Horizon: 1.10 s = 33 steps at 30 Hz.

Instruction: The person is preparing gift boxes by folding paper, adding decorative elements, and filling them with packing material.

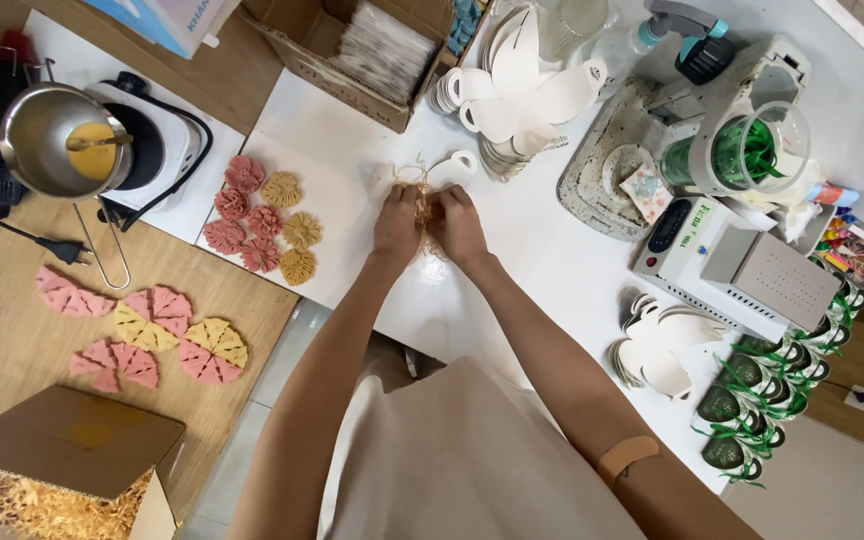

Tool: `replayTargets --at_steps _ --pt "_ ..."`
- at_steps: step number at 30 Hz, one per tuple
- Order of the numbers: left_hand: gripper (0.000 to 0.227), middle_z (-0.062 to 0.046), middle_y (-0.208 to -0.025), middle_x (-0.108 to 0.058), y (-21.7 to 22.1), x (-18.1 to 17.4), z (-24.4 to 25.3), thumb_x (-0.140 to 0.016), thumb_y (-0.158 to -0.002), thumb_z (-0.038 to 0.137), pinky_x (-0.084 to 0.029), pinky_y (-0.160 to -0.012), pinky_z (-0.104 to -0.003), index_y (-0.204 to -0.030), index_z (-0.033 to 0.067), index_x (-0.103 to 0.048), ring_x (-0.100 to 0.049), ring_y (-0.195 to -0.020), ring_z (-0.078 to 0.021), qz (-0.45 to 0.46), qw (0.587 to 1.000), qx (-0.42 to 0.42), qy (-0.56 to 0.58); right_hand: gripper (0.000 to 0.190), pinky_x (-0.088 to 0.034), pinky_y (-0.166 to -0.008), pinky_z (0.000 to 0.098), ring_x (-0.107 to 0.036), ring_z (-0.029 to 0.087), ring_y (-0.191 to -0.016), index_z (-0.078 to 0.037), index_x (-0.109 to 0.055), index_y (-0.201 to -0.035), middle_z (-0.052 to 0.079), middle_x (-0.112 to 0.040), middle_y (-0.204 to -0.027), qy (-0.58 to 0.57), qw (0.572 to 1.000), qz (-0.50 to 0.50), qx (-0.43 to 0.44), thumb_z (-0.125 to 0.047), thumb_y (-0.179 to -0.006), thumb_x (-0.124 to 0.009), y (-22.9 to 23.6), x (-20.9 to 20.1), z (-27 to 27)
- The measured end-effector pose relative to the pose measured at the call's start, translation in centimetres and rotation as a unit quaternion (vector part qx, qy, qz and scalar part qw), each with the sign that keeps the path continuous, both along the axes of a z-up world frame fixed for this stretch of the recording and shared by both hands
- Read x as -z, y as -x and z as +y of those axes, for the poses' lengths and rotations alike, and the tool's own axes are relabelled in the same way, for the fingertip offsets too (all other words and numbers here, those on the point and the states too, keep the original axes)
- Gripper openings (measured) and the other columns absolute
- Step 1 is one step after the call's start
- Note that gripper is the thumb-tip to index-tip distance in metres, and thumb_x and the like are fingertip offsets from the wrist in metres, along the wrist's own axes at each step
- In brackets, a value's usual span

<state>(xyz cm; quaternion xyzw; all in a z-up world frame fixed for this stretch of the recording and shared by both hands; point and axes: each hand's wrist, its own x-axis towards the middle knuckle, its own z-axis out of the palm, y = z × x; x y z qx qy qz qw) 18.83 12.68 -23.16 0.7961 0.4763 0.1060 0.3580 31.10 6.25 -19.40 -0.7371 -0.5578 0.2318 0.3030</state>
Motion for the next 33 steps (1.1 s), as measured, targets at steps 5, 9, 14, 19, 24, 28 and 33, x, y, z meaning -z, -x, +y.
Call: replayTargets --at_steps 5,9,14,19,24,28,33 --pt "0.045 -0.017 -0.127 -0.057 0.0 -0.6 0.0 -0.068 -0.079 -0.010 -0.053 -0.094 -0.043 -0.121 0.0055 -0.058 -0.060 -0.117 -0.0370 -0.016 1.000 0.000 -0.026 0.041 -0.059 -0.076 0.0382 -0.071 0.033 -0.086 0.001 -0.071 -0.111 0.019 -0.068 -0.110 -0.013 1.000 -0.003 -0.008 0.010 -0.071 -0.075 -0.5 -3.4 0.0" --pt "0.039 -0.018 -0.120 -0.058 0.8 -7.4 0.3 -0.067 -0.081 -0.006 -0.056 -0.085 -0.045 -0.117 0.0055 -0.058 -0.064 -0.106 -0.0376 -0.015 0.999 -0.013 -0.031 0.030 -0.060 -0.071 0.0373 -0.073 0.031 -0.078 0.002 -0.072 -0.109 0.019 -0.071 -0.103 -0.047 0.999 -0.001 -0.013 0.008 -0.080 -0.071 -2.2 -9.3 1.0" --pt "0.028 -0.016 -0.113 -0.061 2.8 -14.9 -1.2 -0.067 -0.089 0.007 -0.056 -0.078 -0.045 -0.116 0.0068 -0.059 -0.068 -0.092 -0.0342 -0.074 0.997 -0.034 -0.004 0.017 -0.060 -0.069 0.0362 -0.075 0.027 -0.077 0.000 -0.072 -0.110 0.017 -0.073 -0.099 -0.129 0.991 0.024 0.013 0.000 -0.094 -0.067 -2.8 -16.6 8.7" --pt "0.027 -0.012 -0.108 -0.064 5.6 -18.3 -4.4 -0.067 -0.093 0.014 -0.056 -0.075 -0.043 -0.118 0.0087 -0.060 -0.070 -0.082 -0.0299 -0.107 0.993 -0.046 0.014 0.027 -0.057 -0.082 0.0465 -0.071 0.038 -0.095 -0.003 -0.074 -0.106 0.020 -0.074 -0.106 -0.168 0.974 -0.125 -0.085 0.006 -0.084 -0.061 -2.7 -13.4 17.7" --pt "0.023 -0.008 -0.105 -0.067 9.1 -17.5 -6.9 -0.066 -0.093 0.015 -0.056 -0.072 -0.042 -0.116 0.0112 -0.063 -0.072 -0.081 -0.0247 -0.071 0.992 -0.082 0.068 0.024 -0.055 -0.090 0.0488 -0.070 0.039 -0.103 -0.002 -0.066 -0.113 0.025 -0.069 -0.113 0.027 0.955 -0.294 0.015 -0.005 -0.091 -0.056 -5.0 -1.2 23.0" --pt "0.023 -0.007 -0.106 -0.069 11.0 -16.9 -7.7 -0.066 -0.092 0.014 -0.057 -0.072 -0.040 -0.115 0.0113 -0.063 -0.074 -0.082 -0.0238 -0.078 0.984 -0.123 0.105 0.019 -0.052 -0.093 0.0514 -0.069 0.038 -0.109 -0.006 -0.069 -0.107 0.021 -0.069 -0.117 0.054 0.955 -0.292 0.027 -0.006 -0.092 -0.057 -4.3 -3.1 22.6" --pt "0.021 -0.008 -0.107 -0.069 11.8 -16.9 -7.4 -0.066 -0.092 0.013 -0.058 -0.073 -0.040 -0.113 0.0092 -0.064 -0.074 -0.085 -0.0238 -0.088 0.986 -0.112 0.091 0.017 -0.049 -0.083 0.0527 -0.066 0.040 -0.105 -0.014 -0.073 -0.091 0.021 -0.069 -0.109 -0.025 0.942 -0.333 0.008 -0.014 -0.076 -0.067 -3.1 -5.4 22.0"
